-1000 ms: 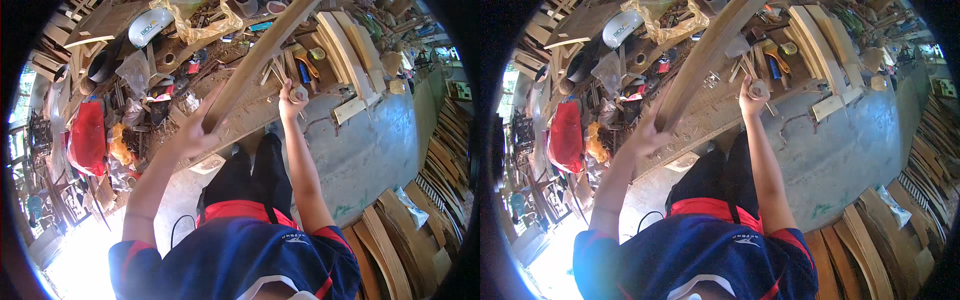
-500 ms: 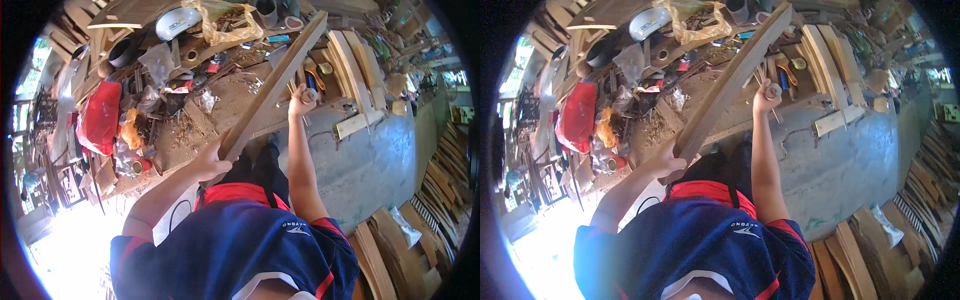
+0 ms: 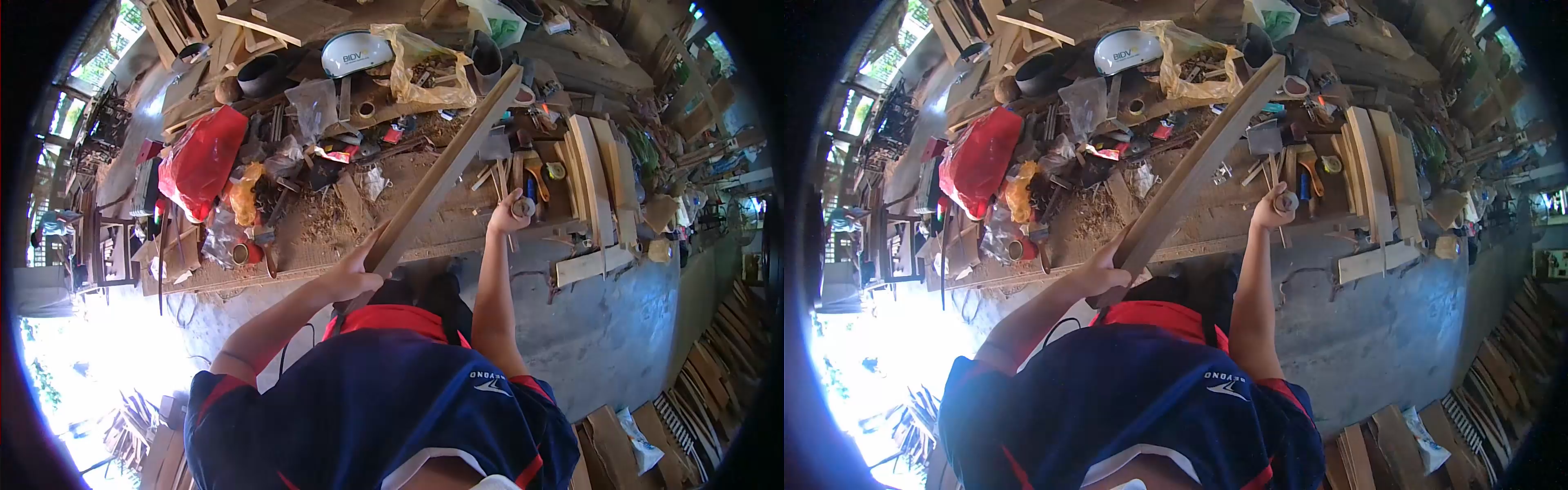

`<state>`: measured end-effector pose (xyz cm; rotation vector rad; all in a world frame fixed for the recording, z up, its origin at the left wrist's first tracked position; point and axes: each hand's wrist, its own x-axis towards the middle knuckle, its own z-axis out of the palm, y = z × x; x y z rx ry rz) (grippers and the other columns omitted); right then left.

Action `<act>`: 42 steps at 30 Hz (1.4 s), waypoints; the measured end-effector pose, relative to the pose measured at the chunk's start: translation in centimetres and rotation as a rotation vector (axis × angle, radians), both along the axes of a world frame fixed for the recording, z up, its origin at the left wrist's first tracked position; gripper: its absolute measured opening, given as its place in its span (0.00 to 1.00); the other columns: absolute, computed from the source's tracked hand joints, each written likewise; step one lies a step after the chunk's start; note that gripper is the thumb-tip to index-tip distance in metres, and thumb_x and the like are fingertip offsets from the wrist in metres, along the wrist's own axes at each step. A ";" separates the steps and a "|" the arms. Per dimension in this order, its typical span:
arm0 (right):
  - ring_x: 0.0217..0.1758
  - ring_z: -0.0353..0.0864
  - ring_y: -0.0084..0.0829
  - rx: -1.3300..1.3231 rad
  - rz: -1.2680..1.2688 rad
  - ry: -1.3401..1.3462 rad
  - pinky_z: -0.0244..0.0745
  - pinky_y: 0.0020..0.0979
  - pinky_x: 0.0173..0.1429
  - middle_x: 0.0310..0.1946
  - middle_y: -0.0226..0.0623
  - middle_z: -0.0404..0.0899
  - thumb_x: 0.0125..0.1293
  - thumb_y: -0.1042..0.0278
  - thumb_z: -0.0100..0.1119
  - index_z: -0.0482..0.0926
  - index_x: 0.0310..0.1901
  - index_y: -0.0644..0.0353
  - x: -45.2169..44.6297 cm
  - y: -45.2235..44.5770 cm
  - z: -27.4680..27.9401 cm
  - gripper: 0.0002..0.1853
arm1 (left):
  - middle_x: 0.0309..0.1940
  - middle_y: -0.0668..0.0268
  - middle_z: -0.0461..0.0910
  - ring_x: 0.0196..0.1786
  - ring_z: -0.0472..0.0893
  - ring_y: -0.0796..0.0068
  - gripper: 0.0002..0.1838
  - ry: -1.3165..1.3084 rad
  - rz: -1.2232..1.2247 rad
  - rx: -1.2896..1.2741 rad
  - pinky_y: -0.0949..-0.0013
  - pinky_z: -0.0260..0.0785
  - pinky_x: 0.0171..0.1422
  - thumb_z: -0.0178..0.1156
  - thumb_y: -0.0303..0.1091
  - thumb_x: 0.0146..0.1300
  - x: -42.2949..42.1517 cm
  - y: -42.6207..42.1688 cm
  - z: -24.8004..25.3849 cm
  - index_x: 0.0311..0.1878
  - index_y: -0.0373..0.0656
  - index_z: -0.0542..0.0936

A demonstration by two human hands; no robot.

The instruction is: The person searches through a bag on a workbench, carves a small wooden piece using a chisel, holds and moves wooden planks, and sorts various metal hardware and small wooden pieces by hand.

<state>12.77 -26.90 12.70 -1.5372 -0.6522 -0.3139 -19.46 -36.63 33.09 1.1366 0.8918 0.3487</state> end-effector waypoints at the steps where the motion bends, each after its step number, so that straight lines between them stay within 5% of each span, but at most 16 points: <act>1: 0.11 0.62 0.26 -0.005 -0.004 -0.003 0.53 0.31 0.18 0.10 0.30 0.65 0.61 0.71 0.60 0.65 0.14 0.60 -0.1 -0.2 0.3 0.19 | 0.59 0.61 0.63 0.51 0.72 0.72 0.49 -0.003 -0.004 -0.005 0.70 0.67 0.55 0.51 0.17 0.48 0.0 -0.2 0.1 0.74 0.49 0.41; 10: 0.19 0.65 0.22 0.105 0.212 0.042 0.67 0.31 0.27 0.15 0.27 0.66 0.59 0.81 0.56 0.70 0.18 0.60 0.0 0.7 -1.9 0.13 | 0.54 0.46 0.68 0.56 0.69 0.50 0.50 0.231 -0.258 0.728 0.58 0.62 0.61 0.56 0.27 0.45 -1.0 -0.8 0.0 0.73 0.48 0.46; 11: 0.19 0.67 0.25 0.690 0.729 0.655 0.69 0.33 0.28 0.16 0.30 0.69 0.58 0.81 0.56 0.70 0.20 0.60 -0.4 0.4 -0.5 0.11 | 0.54 0.46 0.68 0.57 0.68 0.47 0.50 0.247 -0.273 0.729 0.56 0.60 0.63 0.56 0.27 0.44 -0.9 -0.8 0.3 0.73 0.49 0.46; 12: 0.23 0.74 0.28 0.318 0.440 0.552 0.73 0.34 0.33 0.20 0.34 0.76 0.57 0.78 0.58 0.71 0.21 0.60 1.1 0.7 -3.2 0.10 | 0.53 0.46 0.68 0.57 0.68 0.47 0.50 0.224 -0.268 0.757 0.56 0.60 0.63 0.57 0.28 0.45 -1.0 -1.1 0.1 0.73 0.51 0.46; 13: 0.28 0.78 0.30 0.251 0.358 0.041 0.75 0.33 0.39 0.26 0.36 0.80 0.56 0.73 0.62 0.74 0.24 0.60 -0.5 0.5 -0.4 0.07 | 0.51 0.46 0.68 0.58 0.67 0.46 0.50 0.203 -0.262 0.788 0.55 0.59 0.63 0.57 0.28 0.45 -1.1 -1.4 -0.1 0.73 0.53 0.46; 15: 0.34 0.82 0.33 0.150 0.294 -0.068 0.76 0.34 0.42 0.31 0.39 0.83 0.53 0.68 0.67 0.80 0.33 0.63 -0.5 0.7 -0.4 0.09 | 0.52 0.46 0.68 0.59 0.66 0.46 0.50 0.254 -0.270 0.687 0.55 0.58 0.64 0.57 0.28 0.45 -1.1 -1.6 0.5 0.73 0.55 0.46; 16: 0.36 0.82 0.33 0.421 0.624 0.394 0.77 0.35 0.43 0.33 0.40 0.83 0.53 0.68 0.67 0.80 0.33 0.64 -1.3 1.2 0.4 0.10 | 0.52 0.45 0.68 0.60 0.66 0.46 0.50 0.263 -0.318 0.568 0.55 0.58 0.65 0.58 0.28 0.46 -1.2 -1.7 0.7 0.73 0.57 0.46; 17: 0.38 0.83 0.34 0.418 0.626 0.412 0.77 0.34 0.45 0.35 0.40 0.83 0.54 0.69 0.67 0.80 0.35 0.65 -2.1 1.0 1.1 0.10 | 0.52 0.45 0.68 0.60 0.66 0.46 0.50 0.286 -0.278 0.575 0.55 0.58 0.65 0.58 0.28 0.46 -1.3 -1.8 0.5 0.73 0.57 0.46; 19: 0.38 0.83 0.35 0.046 0.307 -0.034 0.77 0.35 0.47 0.36 0.43 0.83 0.56 0.69 0.66 0.80 0.37 0.65 -1.1 0.9 -0.5 0.10 | 0.52 0.45 0.68 0.61 0.64 0.45 0.50 0.251 -0.291 0.608 0.56 0.57 0.66 0.59 0.29 0.47 -1.6 -1.9 -0.5 0.74 0.60 0.45; 21: 0.35 0.83 0.38 0.092 0.264 -0.209 0.78 0.35 0.42 0.34 0.44 0.83 0.57 0.67 0.66 0.79 0.34 0.66 -1.0 1.5 -1.1 0.10 | 0.54 0.46 0.68 0.58 0.68 0.48 0.50 0.260 -0.292 0.623 0.59 0.59 0.64 0.59 0.28 0.47 -1.8 -1.6 -0.2 0.74 0.56 0.44; 33: 0.30 0.84 0.38 -0.143 0.139 -0.053 0.78 0.34 0.33 0.28 0.43 0.83 0.61 0.60 0.62 0.79 0.30 0.68 -1.4 1.0 1.9 0.16 | 0.61 0.52 0.66 0.60 0.70 0.63 0.49 0.144 -0.231 0.456 0.67 0.62 0.62 0.59 0.24 0.52 -3.9 -0.6 -2.5 0.74 0.45 0.42; 35: 0.26 0.82 0.41 -0.106 0.159 -0.096 0.77 0.35 0.30 0.23 0.43 0.81 0.64 0.58 0.58 0.77 0.31 0.68 -1.8 0.9 2.3 0.17 | 0.45 0.50 0.75 0.37 0.78 0.65 0.51 0.176 -0.164 0.597 0.65 0.70 0.40 0.59 0.24 0.49 -4.1 -0.7 -3.3 0.74 0.56 0.43; 36: 0.24 0.81 0.39 -0.106 0.142 -0.091 0.76 0.33 0.30 0.22 0.41 0.81 0.64 0.59 0.59 0.76 0.29 0.67 -1.8 1.1 2.2 0.17 | 0.45 0.50 0.75 0.37 0.78 0.65 0.51 0.176 -0.158 0.595 0.65 0.70 0.40 0.59 0.24 0.49 -4.4 -0.8 -2.9 0.74 0.56 0.43; 39: 0.25 0.81 0.37 -0.080 0.141 -0.057 0.76 0.32 0.31 0.23 0.41 0.81 0.64 0.61 0.59 0.76 0.28 0.67 -1.6 1.4 1.7 0.16 | 0.48 0.50 0.74 0.39 0.78 0.64 0.51 0.126 -0.151 0.615 0.64 0.70 0.43 0.58 0.24 0.49 -4.7 -0.8 -1.5 0.74 0.57 0.41; 41: 0.28 0.83 0.37 -0.139 0.157 -0.005 0.77 0.32 0.32 0.26 0.42 0.82 0.63 0.61 0.61 0.78 0.30 0.68 -1.2 1.3 1.7 0.15 | 0.65 0.52 0.62 0.62 0.68 0.63 0.50 0.020 -0.206 0.448 0.65 0.61 0.64 0.60 0.24 0.52 -4.7 -0.7 -0.3 0.74 0.48 0.41; 42: 0.32 0.84 0.37 -0.195 0.169 0.053 0.79 0.32 0.34 0.29 0.43 0.84 0.61 0.61 0.62 0.81 0.33 0.69 -0.8 1.4 1.2 0.15 | 0.65 0.52 0.62 0.62 0.68 0.63 0.50 0.017 -0.202 0.444 0.65 0.61 0.64 0.60 0.24 0.52 -4.7 -0.7 -0.5 0.74 0.48 0.41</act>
